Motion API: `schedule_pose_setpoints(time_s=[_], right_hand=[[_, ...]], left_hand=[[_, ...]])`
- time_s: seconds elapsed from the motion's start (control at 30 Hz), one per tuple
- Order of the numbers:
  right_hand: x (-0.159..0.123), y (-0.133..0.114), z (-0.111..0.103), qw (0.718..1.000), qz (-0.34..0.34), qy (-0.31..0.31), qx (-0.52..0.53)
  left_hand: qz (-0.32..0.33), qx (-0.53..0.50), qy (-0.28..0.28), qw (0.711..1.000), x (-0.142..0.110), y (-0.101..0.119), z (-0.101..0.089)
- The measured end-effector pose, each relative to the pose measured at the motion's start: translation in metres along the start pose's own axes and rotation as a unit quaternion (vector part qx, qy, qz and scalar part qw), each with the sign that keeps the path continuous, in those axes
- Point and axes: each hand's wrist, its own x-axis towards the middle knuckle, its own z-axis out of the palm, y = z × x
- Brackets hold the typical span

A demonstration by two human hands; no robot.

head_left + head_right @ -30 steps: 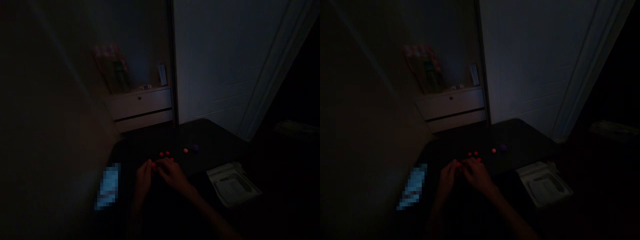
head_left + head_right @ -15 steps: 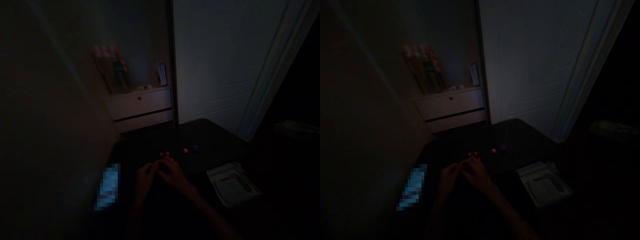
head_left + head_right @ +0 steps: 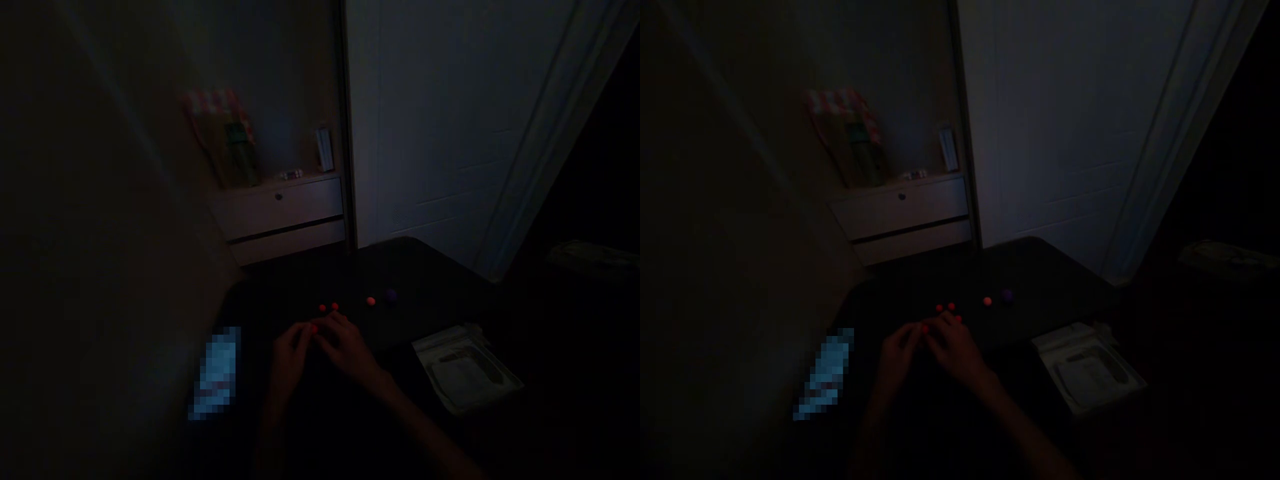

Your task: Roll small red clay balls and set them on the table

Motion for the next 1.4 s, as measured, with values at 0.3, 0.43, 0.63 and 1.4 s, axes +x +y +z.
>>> schedule_pose_setpoints(time_s=[0.3, 0.43, 0.63, 1.4], right_hand=[[0.0005, -0.0008, 0.0002, 1.000, 0.000, 0.010, -0.001], [0.0008, -0.0020, 0.0003, 1.000, 0.011, 0.028, 0.011], [0.0012, -0.0016, -0.0016, 1.000, 0.009, 0.015, 0.015], [0.0020, 0.0012, -0.0006, 1.000, 0.008, 0.024, 0.015]], left_hand=[[-0.006, 0.015, 0.006, 1.000, 0.0013, -0.0049, 0.0005], [-0.013, 0.015, 0.006, 1.000, 0.0012, -0.0039, 0.0003], [-0.010, -0.001, 0.012, 1.000, 0.0012, -0.0028, 0.0006], [-0.011, -0.054, -0.014, 0.998, 0.0012, -0.0061, 0.0040]])
